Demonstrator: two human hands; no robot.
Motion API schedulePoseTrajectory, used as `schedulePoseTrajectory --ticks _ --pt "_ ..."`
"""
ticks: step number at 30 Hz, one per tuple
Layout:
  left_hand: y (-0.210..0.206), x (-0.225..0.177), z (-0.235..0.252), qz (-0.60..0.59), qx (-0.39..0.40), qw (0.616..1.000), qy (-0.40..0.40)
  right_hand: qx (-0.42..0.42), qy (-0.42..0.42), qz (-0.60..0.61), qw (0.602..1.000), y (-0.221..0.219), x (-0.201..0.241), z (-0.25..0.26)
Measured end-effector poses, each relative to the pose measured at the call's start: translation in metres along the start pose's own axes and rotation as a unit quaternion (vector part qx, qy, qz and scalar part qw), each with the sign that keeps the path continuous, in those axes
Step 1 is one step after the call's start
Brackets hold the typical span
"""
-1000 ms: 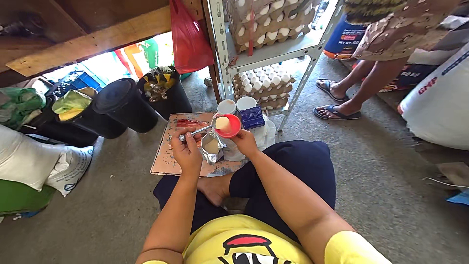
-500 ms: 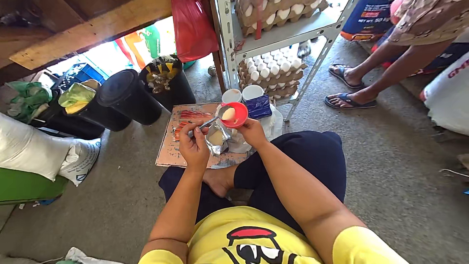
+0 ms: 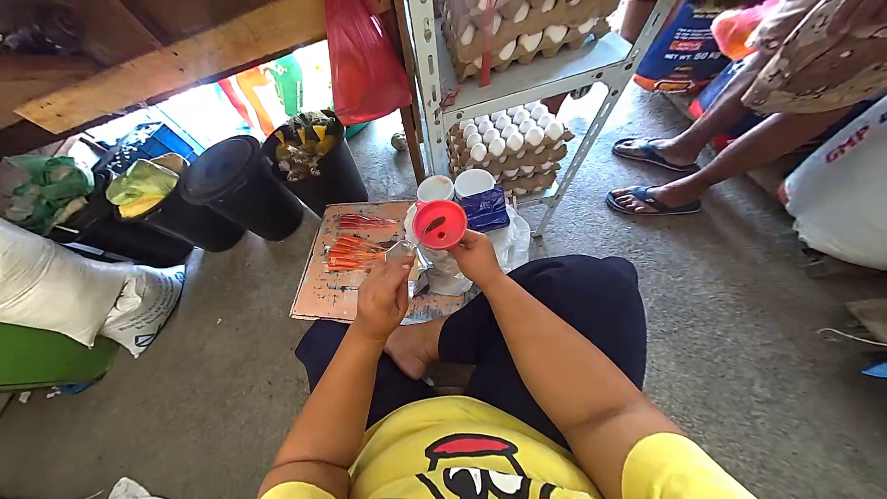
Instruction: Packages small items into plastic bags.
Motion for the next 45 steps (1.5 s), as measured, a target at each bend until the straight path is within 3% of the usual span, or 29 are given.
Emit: schedulePoseTrajectory --ticks 6,10,14,16,20,24,27,29,33,38,41,45 --pt "0.0 -0.006 0.0 0.01 -0.012 1.0 -0.001 -0.013 -0.013 0.006 1.0 0.005 0.001 0.001" --pt "0.007 -0.006 0.01 -0.004 0.024 0.999 0.037 0.001 -0.035 0.0 0.999 0.006 0.003 0.002" --pt "0.048 -0.003 0.022 0.023 -0.058 0.996 0.058 0.007 -0.055 0.002 0.998 0.006 -0.004 0.003" --pt "0.055 0.012 0.019 0.06 -0.061 0.991 0.099 0.01 -0.052 0.008 0.999 0.008 0.005 0.005" --pt "0.032 0.05 -0.011 0.081 0.097 0.956 0.264 0.025 0.021 -0.013 0.999 0.015 0.081 0.022" --pt "0.0 0.073 -0.052 0.078 0.209 0.922 0.315 0.071 0.037 0.016 0.997 0.017 0.149 0.054" --pt "-0.015 0.085 -0.058 0.077 0.244 0.917 0.307 0.098 0.039 0.038 0.994 0.019 0.193 0.072" --pt "-0.016 0.082 -0.042 0.078 0.231 0.931 0.272 0.108 0.046 0.058 0.991 0.02 0.217 0.078" --pt "0.004 0.063 0.045 0.008 0.1 0.968 0.229 0.129 0.046 0.084 0.987 0.016 0.245 0.082" --pt "0.006 0.05 0.135 -0.176 0.1 0.925 0.323 0.153 0.032 0.1 0.983 0.005 0.265 0.074" --pt "-0.002 0.047 0.149 -0.238 0.106 0.901 0.346 0.146 0.042 0.099 0.983 0.005 0.272 0.073" --pt "-0.009 0.044 0.137 -0.24 0.135 0.899 0.34 0.123 0.066 0.095 0.986 0.013 0.278 0.077"
Point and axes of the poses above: each hand's wrist, its own z-axis towards the middle knuckle, its own y-axis out of the back of the hand, x = y × z, the point moved 8 cm from there along z, towards the middle knuckle, and after that the axes turned 1 degree about -x, right-handed, at the moved point
